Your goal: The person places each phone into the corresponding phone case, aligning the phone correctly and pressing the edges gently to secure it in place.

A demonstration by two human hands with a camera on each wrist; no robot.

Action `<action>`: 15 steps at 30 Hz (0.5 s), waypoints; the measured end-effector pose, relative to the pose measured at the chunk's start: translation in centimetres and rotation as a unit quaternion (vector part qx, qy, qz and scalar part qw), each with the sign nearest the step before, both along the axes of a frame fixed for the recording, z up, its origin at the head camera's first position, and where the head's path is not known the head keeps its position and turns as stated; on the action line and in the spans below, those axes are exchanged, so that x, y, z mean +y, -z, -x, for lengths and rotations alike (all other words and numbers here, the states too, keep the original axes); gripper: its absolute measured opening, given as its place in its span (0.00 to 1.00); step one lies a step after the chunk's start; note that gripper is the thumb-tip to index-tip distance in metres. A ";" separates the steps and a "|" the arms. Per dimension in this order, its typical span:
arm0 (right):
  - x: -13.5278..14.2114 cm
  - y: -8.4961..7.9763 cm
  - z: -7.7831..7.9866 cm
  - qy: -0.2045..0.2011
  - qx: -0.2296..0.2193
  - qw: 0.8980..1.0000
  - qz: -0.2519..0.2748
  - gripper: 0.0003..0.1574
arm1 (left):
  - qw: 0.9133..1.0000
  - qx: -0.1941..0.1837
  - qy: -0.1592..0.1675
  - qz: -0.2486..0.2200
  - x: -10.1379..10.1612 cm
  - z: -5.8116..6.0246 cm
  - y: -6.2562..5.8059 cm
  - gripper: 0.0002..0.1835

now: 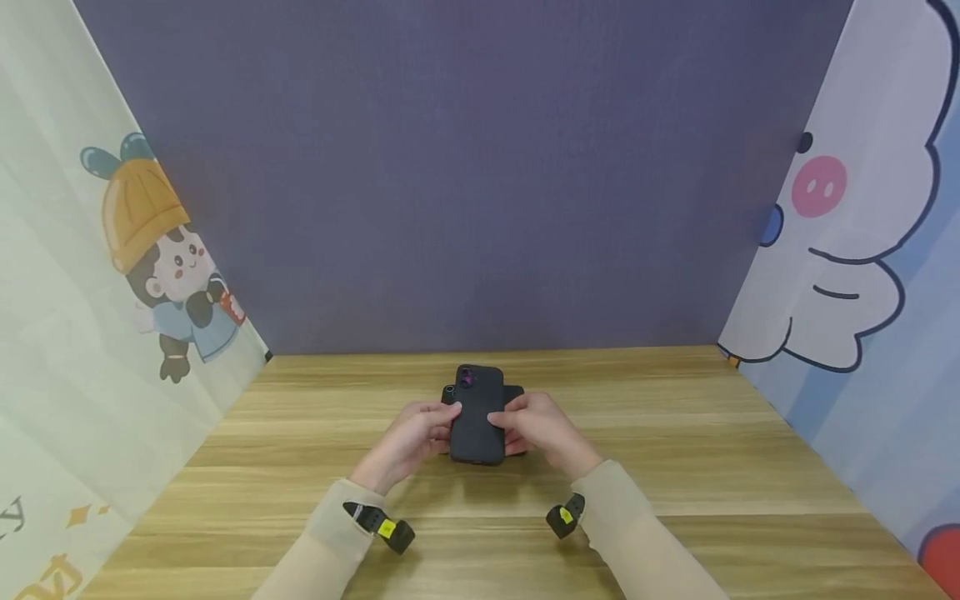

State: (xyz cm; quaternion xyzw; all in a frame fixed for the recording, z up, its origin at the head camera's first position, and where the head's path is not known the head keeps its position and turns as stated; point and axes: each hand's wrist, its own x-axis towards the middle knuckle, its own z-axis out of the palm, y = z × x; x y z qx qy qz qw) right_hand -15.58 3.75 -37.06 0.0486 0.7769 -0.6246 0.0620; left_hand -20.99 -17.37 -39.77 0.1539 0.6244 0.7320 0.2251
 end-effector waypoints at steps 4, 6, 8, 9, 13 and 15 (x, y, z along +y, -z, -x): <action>0.0 -0.2 0.0 -0.008 0.002 1.000 0.006 0.27 | 1.000 0.008 -0.004 0.014 0.1 -0.2 -0.2 0.13; 0.1 -0.2 0.0 -0.009 0.002 1.000 0.010 0.25 | 1.000 0.006 -0.008 0.012 0.2 -0.2 -0.2 0.11; 0.1 -0.3 0.0 -0.006 0.000 1.000 0.016 0.24 | 1.000 0.005 -0.011 0.008 0.2 -0.3 -0.2 0.09; 0.2 -0.3 0.0 -0.007 -0.001 1.000 0.018 0.23 | 1.000 0.004 -0.012 0.006 0.2 -0.3 -0.2 0.09; 0.5 -0.4 0.3 -0.006 0.000 0.999 0.042 0.20 | 1.000 0.011 -0.010 0.010 0.3 -0.4 -0.3 0.07; 0.8 -0.4 0.5 -0.004 0.002 0.998 0.059 0.19 | 1.000 0.016 -0.009 0.016 0.3 -0.4 -0.3 0.06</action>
